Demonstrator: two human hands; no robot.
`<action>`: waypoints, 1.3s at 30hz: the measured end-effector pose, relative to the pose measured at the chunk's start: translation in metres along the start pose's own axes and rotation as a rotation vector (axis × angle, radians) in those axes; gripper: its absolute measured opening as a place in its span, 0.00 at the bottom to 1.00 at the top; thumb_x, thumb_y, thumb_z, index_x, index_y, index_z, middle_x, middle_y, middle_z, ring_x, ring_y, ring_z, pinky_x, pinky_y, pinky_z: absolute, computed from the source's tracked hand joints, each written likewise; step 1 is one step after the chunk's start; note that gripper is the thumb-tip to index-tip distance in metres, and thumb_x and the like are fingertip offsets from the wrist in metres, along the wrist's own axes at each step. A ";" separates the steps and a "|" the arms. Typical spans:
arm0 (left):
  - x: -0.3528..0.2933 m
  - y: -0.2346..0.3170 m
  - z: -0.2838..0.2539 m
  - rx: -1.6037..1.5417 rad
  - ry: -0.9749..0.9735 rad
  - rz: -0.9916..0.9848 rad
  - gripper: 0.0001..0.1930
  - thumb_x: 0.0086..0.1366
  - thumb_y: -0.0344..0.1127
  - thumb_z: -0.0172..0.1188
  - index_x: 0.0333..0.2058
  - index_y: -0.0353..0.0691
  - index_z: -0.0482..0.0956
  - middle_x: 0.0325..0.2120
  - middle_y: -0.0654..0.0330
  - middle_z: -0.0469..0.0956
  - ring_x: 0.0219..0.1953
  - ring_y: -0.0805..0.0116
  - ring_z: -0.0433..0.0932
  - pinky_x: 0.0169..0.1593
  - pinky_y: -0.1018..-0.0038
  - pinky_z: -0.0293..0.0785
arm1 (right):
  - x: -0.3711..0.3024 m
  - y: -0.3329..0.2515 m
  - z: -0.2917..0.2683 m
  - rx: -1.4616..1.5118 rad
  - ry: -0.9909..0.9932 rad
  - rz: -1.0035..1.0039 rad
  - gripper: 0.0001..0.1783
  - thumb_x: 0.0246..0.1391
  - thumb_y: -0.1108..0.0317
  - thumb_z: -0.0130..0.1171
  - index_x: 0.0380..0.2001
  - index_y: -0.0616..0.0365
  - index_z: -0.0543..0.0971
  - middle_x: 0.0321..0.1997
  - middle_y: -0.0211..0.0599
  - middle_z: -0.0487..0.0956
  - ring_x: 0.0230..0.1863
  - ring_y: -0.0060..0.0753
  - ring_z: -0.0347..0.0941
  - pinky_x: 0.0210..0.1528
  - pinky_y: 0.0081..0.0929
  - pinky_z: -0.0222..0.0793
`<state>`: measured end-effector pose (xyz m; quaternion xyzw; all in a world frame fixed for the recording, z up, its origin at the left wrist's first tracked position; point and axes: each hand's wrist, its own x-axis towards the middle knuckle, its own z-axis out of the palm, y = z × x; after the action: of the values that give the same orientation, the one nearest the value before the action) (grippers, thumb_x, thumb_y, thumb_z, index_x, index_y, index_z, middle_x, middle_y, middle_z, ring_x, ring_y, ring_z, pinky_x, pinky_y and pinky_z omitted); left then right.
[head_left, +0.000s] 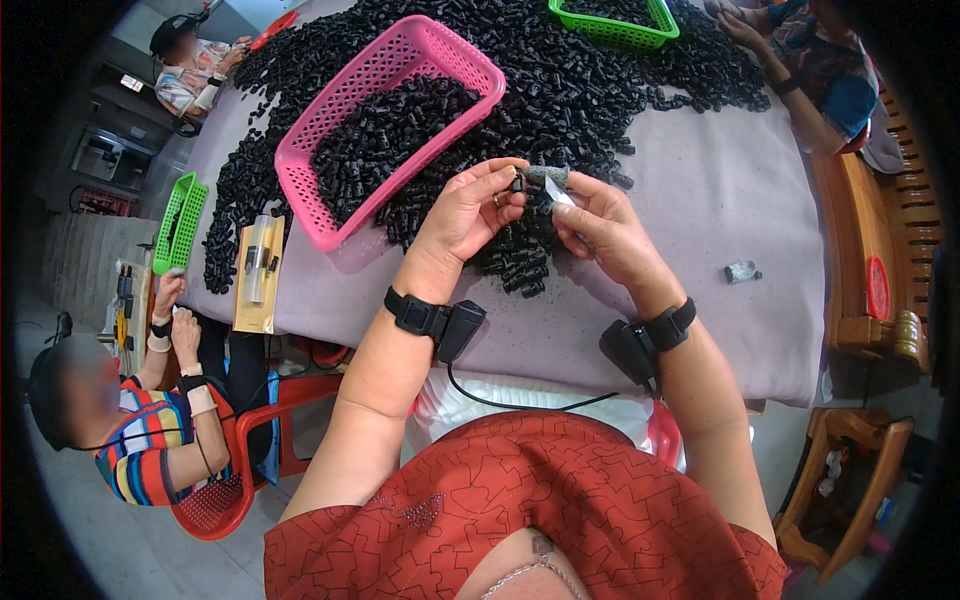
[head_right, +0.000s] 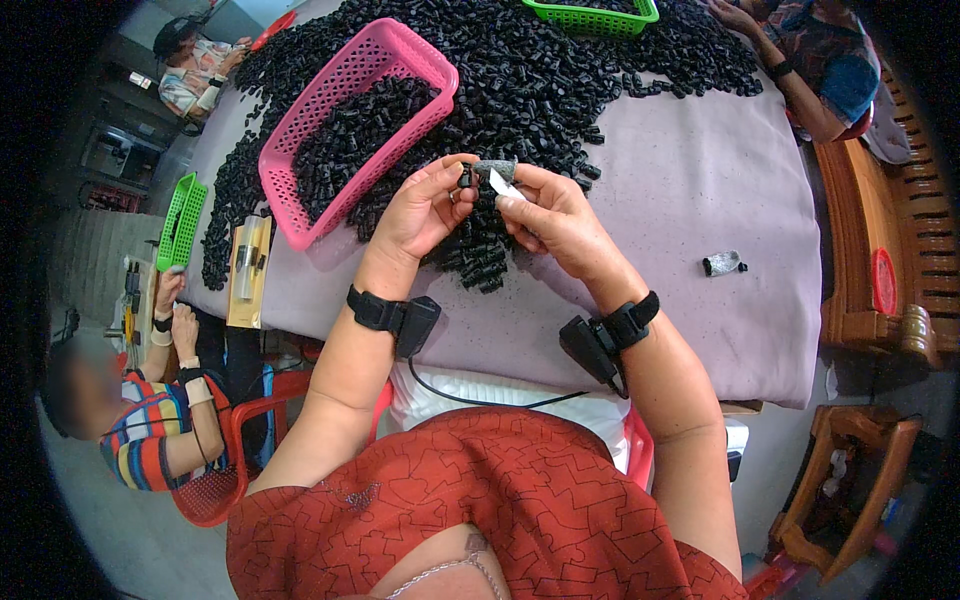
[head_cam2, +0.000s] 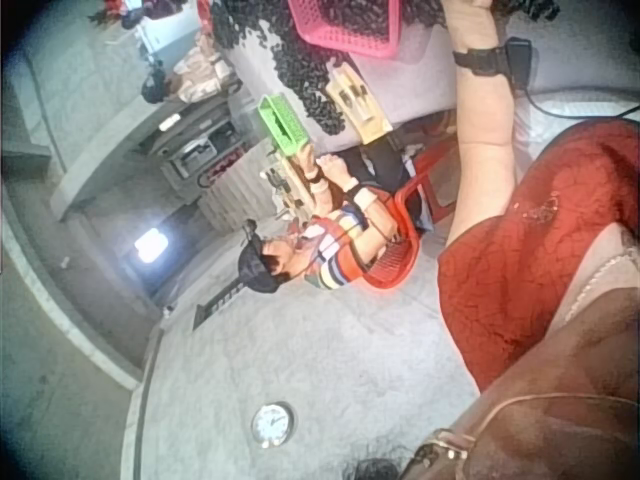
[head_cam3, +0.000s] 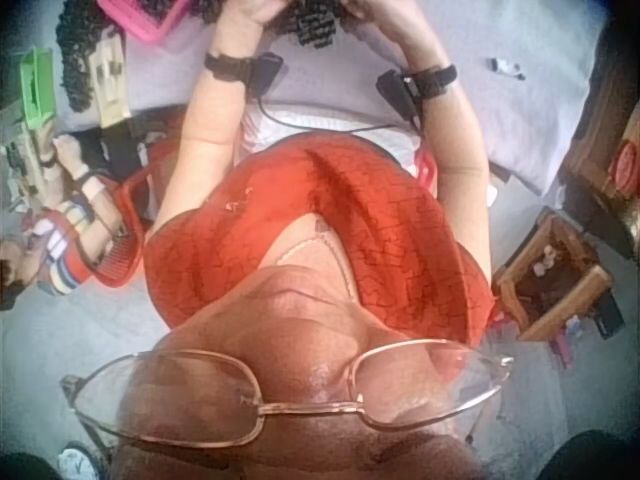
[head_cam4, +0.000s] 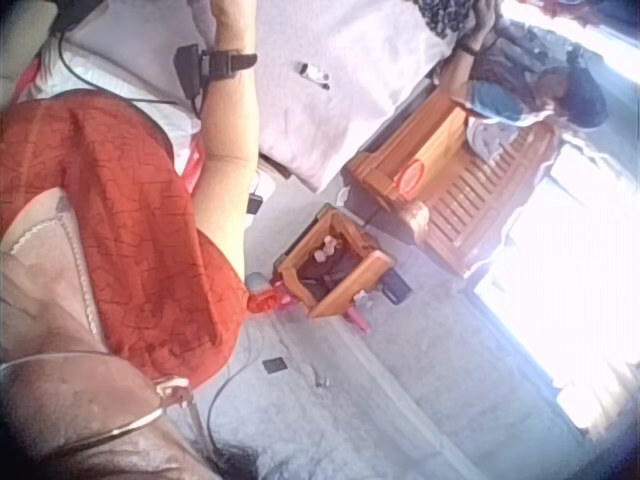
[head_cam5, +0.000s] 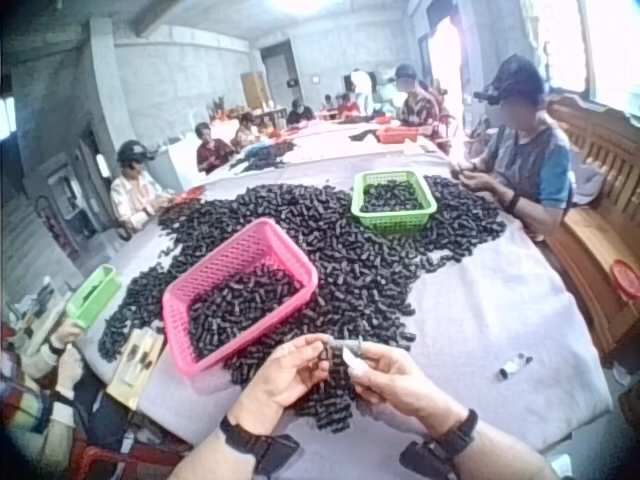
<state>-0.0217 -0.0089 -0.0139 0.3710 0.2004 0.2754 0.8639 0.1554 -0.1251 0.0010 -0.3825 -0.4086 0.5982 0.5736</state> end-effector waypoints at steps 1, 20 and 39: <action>0.000 -0.001 0.000 0.000 0.023 0.011 0.10 0.66 0.33 0.59 0.45 0.38 0.75 0.33 0.62 0.80 0.31 0.76 0.79 0.35 0.81 0.79 | 0.000 0.000 0.000 -0.006 0.006 0.000 0.17 0.61 0.69 0.56 0.52 0.63 0.73 0.23 0.22 0.70 0.19 0.10 0.59 0.19 0.11 0.54; 0.001 -0.003 0.003 0.045 0.047 0.035 0.15 0.65 0.26 0.58 0.51 0.35 0.75 0.36 0.60 0.80 0.31 0.76 0.80 0.34 0.84 0.80 | 0.000 0.001 -0.001 -0.040 0.025 0.012 0.16 0.60 0.69 0.56 0.50 0.63 0.74 0.23 0.22 0.71 0.19 0.10 0.60 0.19 0.11 0.53; 0.002 -0.008 0.004 -0.033 -0.147 -0.006 0.21 0.64 0.32 0.61 0.55 0.35 0.71 0.30 0.64 0.79 0.25 0.80 0.77 0.31 0.83 0.78 | -0.003 -0.002 0.003 -0.002 -0.167 0.061 0.28 0.59 0.67 0.58 0.61 0.58 0.64 0.24 0.23 0.72 0.19 0.09 0.61 0.18 0.10 0.53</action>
<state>-0.0151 -0.0143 -0.0170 0.3754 0.1331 0.2479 0.8831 0.1530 -0.1282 0.0039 -0.3442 -0.4438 0.6448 0.5184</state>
